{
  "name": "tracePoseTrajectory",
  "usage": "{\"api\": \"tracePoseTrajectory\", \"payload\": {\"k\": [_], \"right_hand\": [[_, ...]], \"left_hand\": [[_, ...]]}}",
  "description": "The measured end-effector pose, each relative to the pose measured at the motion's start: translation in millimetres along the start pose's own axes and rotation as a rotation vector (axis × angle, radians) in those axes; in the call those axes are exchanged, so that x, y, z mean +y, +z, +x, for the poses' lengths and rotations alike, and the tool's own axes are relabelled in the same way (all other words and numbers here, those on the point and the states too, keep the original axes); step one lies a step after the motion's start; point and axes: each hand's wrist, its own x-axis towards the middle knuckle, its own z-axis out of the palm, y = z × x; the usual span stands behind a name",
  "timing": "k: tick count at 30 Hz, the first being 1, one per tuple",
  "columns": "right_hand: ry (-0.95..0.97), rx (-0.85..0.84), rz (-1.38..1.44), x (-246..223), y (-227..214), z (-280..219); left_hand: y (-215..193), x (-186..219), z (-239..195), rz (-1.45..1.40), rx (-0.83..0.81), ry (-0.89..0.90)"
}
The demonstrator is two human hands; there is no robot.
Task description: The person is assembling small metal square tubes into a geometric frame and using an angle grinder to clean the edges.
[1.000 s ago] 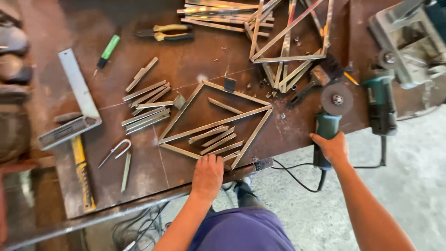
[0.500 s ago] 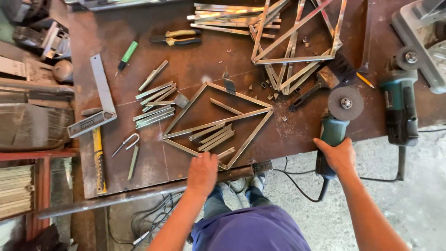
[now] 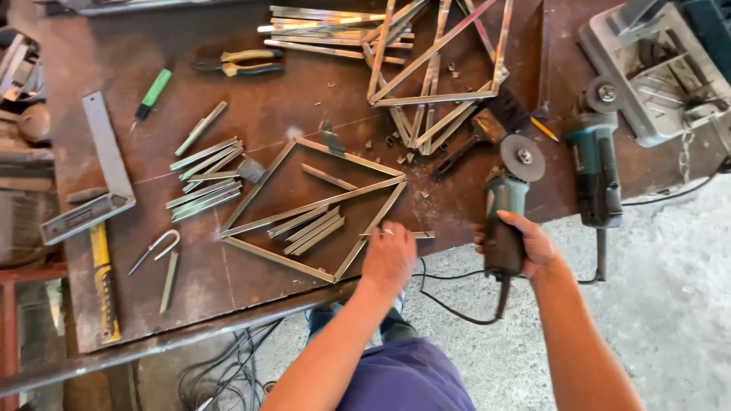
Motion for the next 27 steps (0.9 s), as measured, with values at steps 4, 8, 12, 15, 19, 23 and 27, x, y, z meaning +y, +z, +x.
{"api": "tracePoseTrajectory", "payload": {"k": [4,8,12,15,19,23,27], "right_hand": [[-0.064,-0.034,0.046,1.9,-7.6,29.1],[-0.096,-0.01,0.03,9.9,5.5,13.8],[-0.009,-0.087,0.109,38.2,-0.4,7.0],[-0.038,0.009,0.119,49.7,19.3,-8.2],[-0.175,0.139,0.02,58.3,45.6,-27.7],[-0.272,0.251,-0.05,63.1,51.0,-61.3],[-0.288,0.494,-0.443,63.0,58.5,-92.4]], "left_hand": [[-6.4,55.0,7.5,-0.381,-0.017,0.069],[-23.3,85.4,18.2,-0.426,-0.005,0.13],[-26.0,86.2,6.9,-0.527,0.246,0.158],[-35.9,82.4,-2.4,-0.539,0.311,0.158],[-45.6,69.6,-14.2,-0.566,0.295,0.201],[-54.3,36.2,-26.7,-0.583,-0.281,0.249],[-31.3,-28.5,-24.6,-0.07,0.069,0.078]]}}
